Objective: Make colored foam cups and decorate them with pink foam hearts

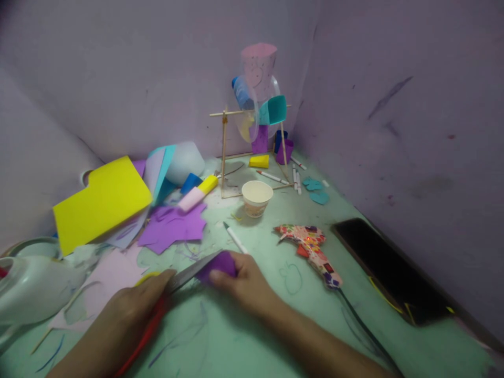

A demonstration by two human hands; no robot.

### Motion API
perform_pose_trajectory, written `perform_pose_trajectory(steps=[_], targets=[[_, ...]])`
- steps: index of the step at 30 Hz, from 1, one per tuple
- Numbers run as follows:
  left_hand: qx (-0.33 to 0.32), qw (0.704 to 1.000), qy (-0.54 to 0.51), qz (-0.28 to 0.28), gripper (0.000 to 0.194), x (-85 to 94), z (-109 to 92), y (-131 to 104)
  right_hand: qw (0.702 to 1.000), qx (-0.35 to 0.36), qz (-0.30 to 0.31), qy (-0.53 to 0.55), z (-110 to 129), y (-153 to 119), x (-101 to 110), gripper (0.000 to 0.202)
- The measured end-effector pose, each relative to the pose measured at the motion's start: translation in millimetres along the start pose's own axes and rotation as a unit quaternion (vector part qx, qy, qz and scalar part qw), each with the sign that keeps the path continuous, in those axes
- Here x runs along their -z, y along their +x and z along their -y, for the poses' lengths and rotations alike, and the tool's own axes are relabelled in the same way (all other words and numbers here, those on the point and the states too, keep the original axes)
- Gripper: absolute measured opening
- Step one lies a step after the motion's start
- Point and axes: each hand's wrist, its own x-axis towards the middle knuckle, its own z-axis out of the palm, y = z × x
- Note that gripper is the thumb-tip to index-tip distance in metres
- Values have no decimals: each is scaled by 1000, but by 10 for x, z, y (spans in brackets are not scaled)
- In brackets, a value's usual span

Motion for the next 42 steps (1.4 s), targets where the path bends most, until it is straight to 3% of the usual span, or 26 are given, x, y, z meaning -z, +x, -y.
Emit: perform_pose_trajectory(steps=[5,10,15,18,21,22,25,28,34,38,42], targets=[[61,995,-73,18,37,91,36,39,1000,-7,3,11,-16,10,32,31],[275,956,94,47,40,222,263,132,999,-42,-5,28,-39,18,47,40],[341,935,79,52,50,194,592,145,999,-36,-2,37,-19,5,21,45],[309,947,77,-41,46,178,543,110,1000,-5,15,-3,-4,-4,1,47],[187,956,-25,-226,31,166,198,63,995,44,32,-86,13,-23,-25,46],[118,961,-81,-236,26,156,47,51,990,63,38,-120,17,-32,-33,45],[-37,964,-172,-197,26,99,-342,49,964,136,59,-223,11,-66,-47,46],[-94,962,-169,-192,33,24,-486,78,926,202,74,-311,-17,-96,-40,56],[-113,958,-200,-169,29,-20,-400,89,875,255,108,-396,-53,-108,-24,69],[-119,963,-212,-117,32,12,-367,76,853,278,114,-427,-5,-96,-39,67],[-78,973,-216,-35,28,46,-330,57,847,266,136,-439,71,-100,-37,70]])
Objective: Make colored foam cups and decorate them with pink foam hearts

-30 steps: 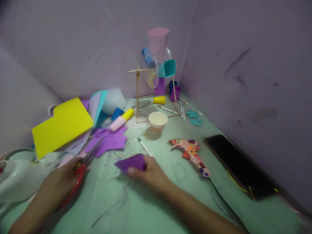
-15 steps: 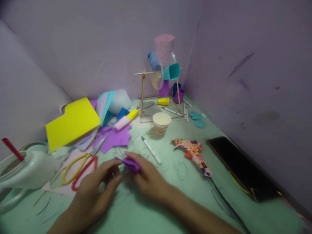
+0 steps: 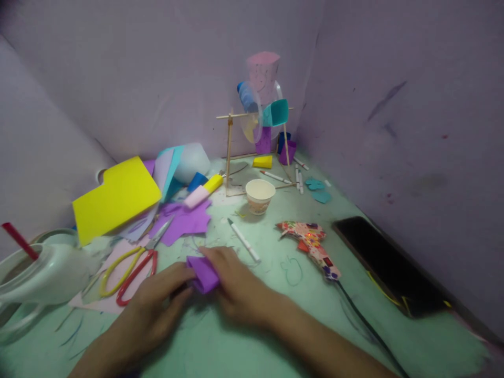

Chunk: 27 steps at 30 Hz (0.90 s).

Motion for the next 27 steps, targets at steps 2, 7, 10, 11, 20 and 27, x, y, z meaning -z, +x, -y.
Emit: perform_pose_trajectory(steps=[2,7,10,11,20,27], targets=[[39,998,-15,41,26,13,-6,-14,1000,-6,9,2,7,-2,19,76],[215,950,-165,154,16,-62,-81,-15,999,-29,15,-22,34,-15,-46,85],[267,902,-294,170,33,-181,-120,13,998,-21,35,-44,58,-24,-86,77],[264,912,-278,146,36,-220,-125,19,998,-14,38,-39,63,-27,-77,74],[-128,991,32,7,14,-135,-144,-23,991,-97,76,48,99,8,220,70],[82,994,-70,30,39,-157,-184,-17,996,-47,5,-70,56,-15,2,49]])
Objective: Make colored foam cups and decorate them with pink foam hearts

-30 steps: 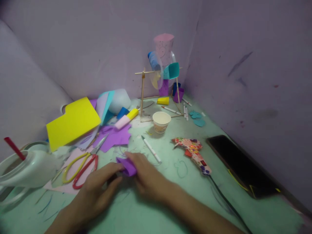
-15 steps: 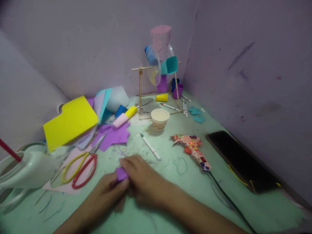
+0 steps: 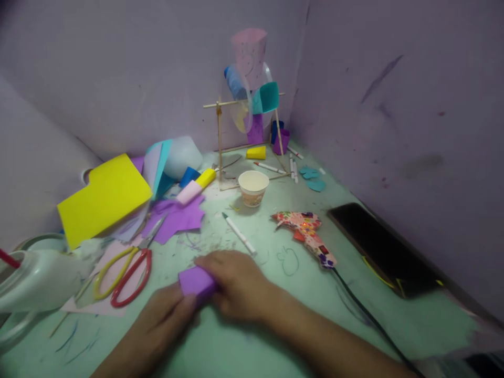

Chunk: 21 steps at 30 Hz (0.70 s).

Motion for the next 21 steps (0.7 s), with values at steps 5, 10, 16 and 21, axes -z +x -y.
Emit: perform_pose_trajectory(steps=[5,10,16,21], targets=[[-187,947,200,-167,27,-83,92,-18,999,8,-45,5,-14,13,-34,47],[-185,944,190,-196,18,-126,112,-27,1000,3,-2,-21,2,18,-88,57],[-185,923,196,-274,20,-247,57,-8,997,30,-54,-50,48,29,-186,59],[-190,909,217,-300,22,-237,12,-25,999,16,-28,9,76,41,-161,46]])
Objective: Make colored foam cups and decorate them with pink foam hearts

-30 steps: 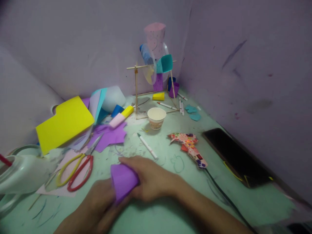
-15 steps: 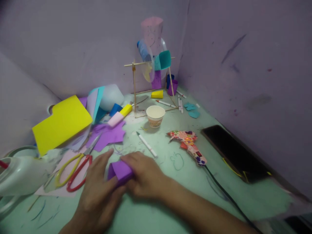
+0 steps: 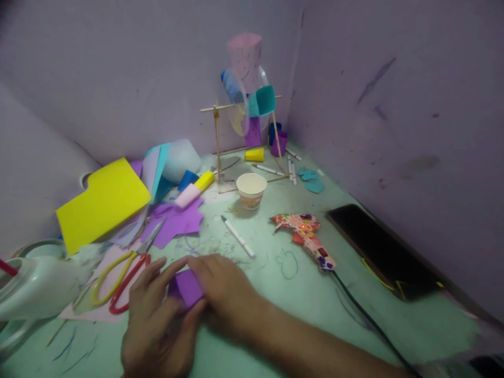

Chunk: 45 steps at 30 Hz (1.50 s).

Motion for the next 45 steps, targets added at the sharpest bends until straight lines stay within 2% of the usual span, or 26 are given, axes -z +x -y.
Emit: perform_pose_trajectory(steps=[3,5,7,9,12,15,18,21,24,28,30,33,35,41,43,45], targets=[[52,998,-26,-31,22,2,24,-2,997,-21,-42,60,-19,-26,13,50],[70,996,-35,-30,22,-16,55,-4,993,-48,-52,93,-28,-42,19,58],[43,998,-34,-21,18,-37,92,2,991,-66,-27,118,-30,-44,26,61],[8,999,-37,-16,15,-44,132,17,989,-57,-13,138,-38,-33,32,55],[-26,998,-50,25,19,-19,182,51,990,-10,-47,134,-91,-9,35,46],[-25,996,-59,58,22,15,207,77,990,20,-62,121,-160,-4,19,45],[-15,998,-41,42,22,17,198,80,990,1,-40,135,-170,-14,-8,49],[4,1000,-14,8,22,-20,174,67,991,-31,-37,126,-124,-17,-23,56],[43,999,-30,-2,24,-62,165,44,990,-27,-52,126,-72,-2,-3,53],[159,980,-107,52,59,-53,200,14,982,2,-58,177,-22,25,75,51],[190,968,-142,82,61,-29,226,15,980,29,-70,183,-13,27,110,54],[171,965,-175,91,47,-1,247,40,982,52,-81,162,-22,11,121,56],[152,966,-189,87,41,5,243,59,983,37,-83,160,-42,-9,98,54],[114,964,-234,60,40,-25,198,65,972,12,-111,205,-116,-58,-2,55],[137,954,-262,51,40,-33,201,51,970,9,-112,217,-117,-54,1,59],[187,934,-297,69,45,-34,216,32,962,-23,-112,247,-94,-39,24,60]])
